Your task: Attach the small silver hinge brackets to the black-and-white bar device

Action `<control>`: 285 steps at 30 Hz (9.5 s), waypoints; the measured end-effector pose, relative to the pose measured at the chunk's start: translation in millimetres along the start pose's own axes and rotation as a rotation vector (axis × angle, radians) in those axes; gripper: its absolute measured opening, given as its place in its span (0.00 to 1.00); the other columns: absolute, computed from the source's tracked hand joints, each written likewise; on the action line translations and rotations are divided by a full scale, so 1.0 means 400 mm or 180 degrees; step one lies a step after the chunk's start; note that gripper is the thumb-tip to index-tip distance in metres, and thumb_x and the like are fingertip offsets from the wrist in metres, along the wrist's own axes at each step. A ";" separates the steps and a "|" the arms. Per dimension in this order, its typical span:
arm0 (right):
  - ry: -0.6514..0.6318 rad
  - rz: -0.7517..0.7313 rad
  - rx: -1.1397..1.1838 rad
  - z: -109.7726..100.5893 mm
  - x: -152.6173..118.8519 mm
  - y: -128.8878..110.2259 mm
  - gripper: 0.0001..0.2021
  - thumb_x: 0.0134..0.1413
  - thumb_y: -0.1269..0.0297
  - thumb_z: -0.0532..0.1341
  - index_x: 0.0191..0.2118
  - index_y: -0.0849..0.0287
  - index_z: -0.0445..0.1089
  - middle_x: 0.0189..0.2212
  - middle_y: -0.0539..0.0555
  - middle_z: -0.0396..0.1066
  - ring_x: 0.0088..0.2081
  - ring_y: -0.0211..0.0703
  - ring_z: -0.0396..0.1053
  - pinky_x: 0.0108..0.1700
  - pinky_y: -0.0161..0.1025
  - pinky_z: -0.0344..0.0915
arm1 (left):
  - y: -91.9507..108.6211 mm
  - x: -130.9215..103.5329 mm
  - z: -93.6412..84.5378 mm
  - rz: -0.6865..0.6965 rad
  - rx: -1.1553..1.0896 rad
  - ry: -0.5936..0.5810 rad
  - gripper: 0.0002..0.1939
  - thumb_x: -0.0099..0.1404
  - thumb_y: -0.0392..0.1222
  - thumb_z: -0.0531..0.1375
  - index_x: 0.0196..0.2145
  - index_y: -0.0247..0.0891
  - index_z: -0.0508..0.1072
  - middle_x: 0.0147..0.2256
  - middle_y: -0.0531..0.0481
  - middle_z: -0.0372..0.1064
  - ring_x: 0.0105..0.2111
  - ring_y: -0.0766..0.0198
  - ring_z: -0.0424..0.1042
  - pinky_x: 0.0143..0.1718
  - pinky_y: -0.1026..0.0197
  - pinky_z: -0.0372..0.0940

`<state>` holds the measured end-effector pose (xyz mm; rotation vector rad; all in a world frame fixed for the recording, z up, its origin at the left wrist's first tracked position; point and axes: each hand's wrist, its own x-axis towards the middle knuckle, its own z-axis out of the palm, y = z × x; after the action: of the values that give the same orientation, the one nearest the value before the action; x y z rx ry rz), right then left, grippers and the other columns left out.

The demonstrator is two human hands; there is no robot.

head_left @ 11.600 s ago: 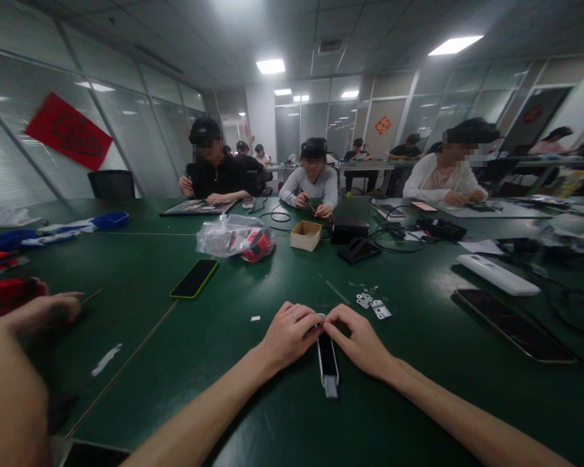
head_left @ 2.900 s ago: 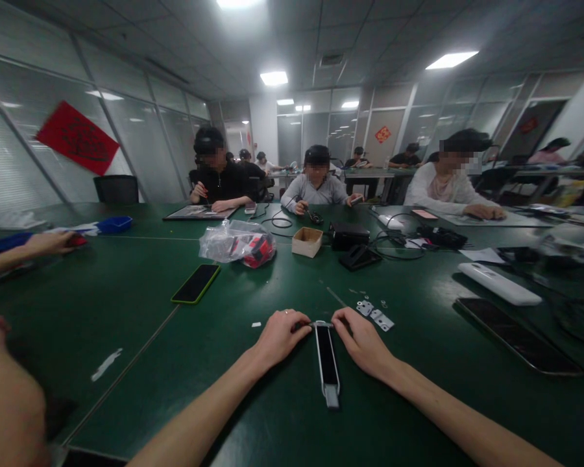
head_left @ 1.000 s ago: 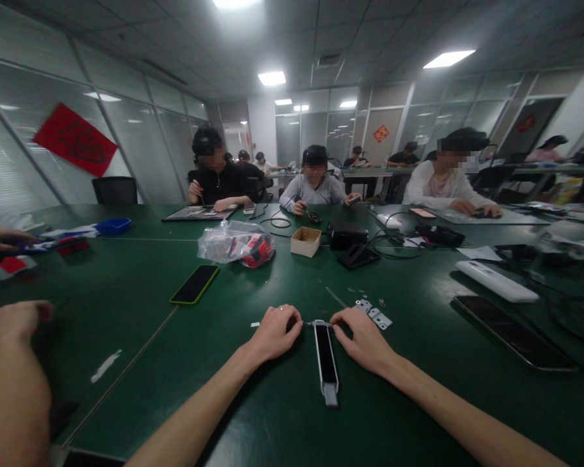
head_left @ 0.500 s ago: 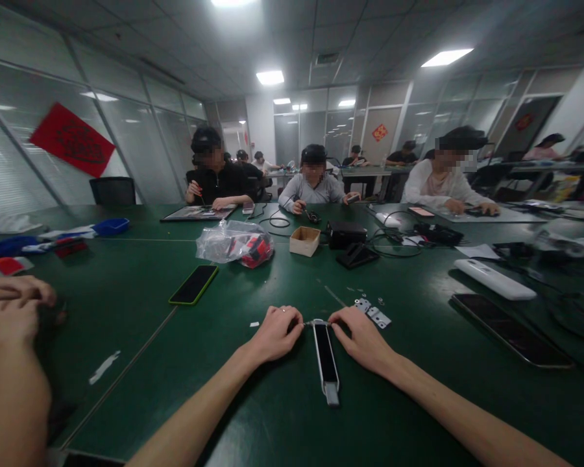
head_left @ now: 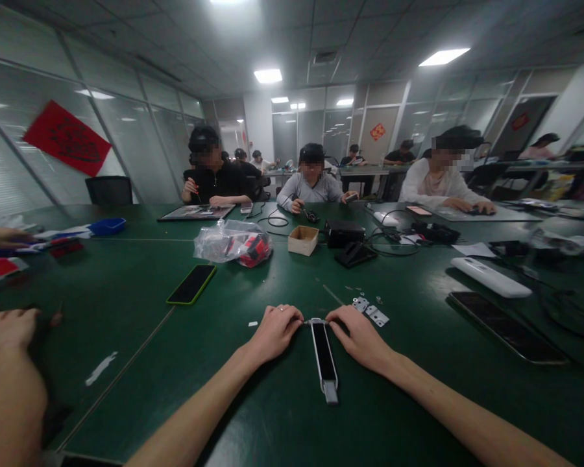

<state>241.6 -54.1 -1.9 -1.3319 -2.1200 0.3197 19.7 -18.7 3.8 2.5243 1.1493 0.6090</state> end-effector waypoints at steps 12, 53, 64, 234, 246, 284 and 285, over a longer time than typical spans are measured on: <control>-0.0029 -0.0004 -0.0058 0.002 0.000 0.003 0.08 0.58 0.68 0.53 0.37 0.60 0.69 0.35 0.55 0.70 0.38 0.44 0.67 0.43 0.45 0.65 | 0.011 0.001 -0.004 0.0002 -0.0102 0.0005 0.09 0.66 0.39 0.53 0.39 0.41 0.72 0.37 0.53 0.73 0.36 0.62 0.70 0.41 0.59 0.58; -0.0608 0.0801 -0.0849 -0.169 -0.002 0.073 0.12 0.52 0.57 0.56 0.35 0.61 0.68 0.32 0.57 0.70 0.30 0.44 0.68 0.31 0.39 0.64 | 0.027 0.000 -0.002 -0.0033 0.0180 0.0310 0.07 0.64 0.41 0.58 0.40 0.40 0.72 0.42 0.48 0.69 0.42 0.58 0.67 0.41 0.56 0.58; 0.1251 -0.2106 -0.0148 -0.058 -0.003 -0.048 0.20 0.47 0.74 0.59 0.48 0.61 0.61 0.34 0.56 0.71 0.36 0.43 0.70 0.37 0.40 0.71 | 0.109 -0.016 -0.027 0.0424 -0.0866 0.0610 0.10 0.65 0.43 0.54 0.39 0.37 0.72 0.33 0.48 0.71 0.34 0.62 0.69 0.38 0.60 0.62; -0.0209 0.0340 -0.0678 -0.065 0.021 0.071 0.15 0.60 0.56 0.49 0.36 0.57 0.69 0.29 0.53 0.68 0.32 0.43 0.63 0.36 0.42 0.58 | 0.030 -0.001 0.008 0.0100 0.0097 0.0178 0.08 0.63 0.33 0.55 0.40 0.39 0.69 0.39 0.49 0.70 0.39 0.61 0.67 0.40 0.58 0.60; 0.0046 0.0712 -0.1225 -0.090 0.031 0.266 0.18 0.57 0.54 0.51 0.47 0.53 0.70 0.42 0.59 0.67 0.44 0.52 0.61 0.42 0.47 0.59 | 0.029 -0.002 0.007 0.0102 0.0065 0.0172 0.08 0.63 0.33 0.55 0.40 0.39 0.69 0.39 0.49 0.70 0.40 0.60 0.67 0.41 0.58 0.59; -0.0406 0.0404 -0.0870 -0.152 0.006 0.231 0.16 0.58 0.58 0.51 0.44 0.59 0.71 0.41 0.59 0.70 0.43 0.48 0.65 0.45 0.45 0.62 | 0.033 -0.005 -0.004 0.0061 0.0268 0.0021 0.13 0.60 0.42 0.58 0.44 0.41 0.68 0.44 0.48 0.67 0.43 0.57 0.64 0.42 0.56 0.59; -0.0416 0.0449 -0.0897 -0.160 0.006 0.225 0.16 0.58 0.57 0.51 0.44 0.59 0.71 0.41 0.59 0.70 0.43 0.48 0.65 0.45 0.45 0.62 | 0.032 -0.005 -0.005 0.0053 0.0275 0.0011 0.14 0.60 0.42 0.58 0.45 0.41 0.68 0.44 0.48 0.66 0.44 0.57 0.64 0.42 0.55 0.59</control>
<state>345.5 -17.2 4.4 -1.6674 -2.2465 0.1729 25.6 -28.1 10.4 2.6085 1.1814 0.5798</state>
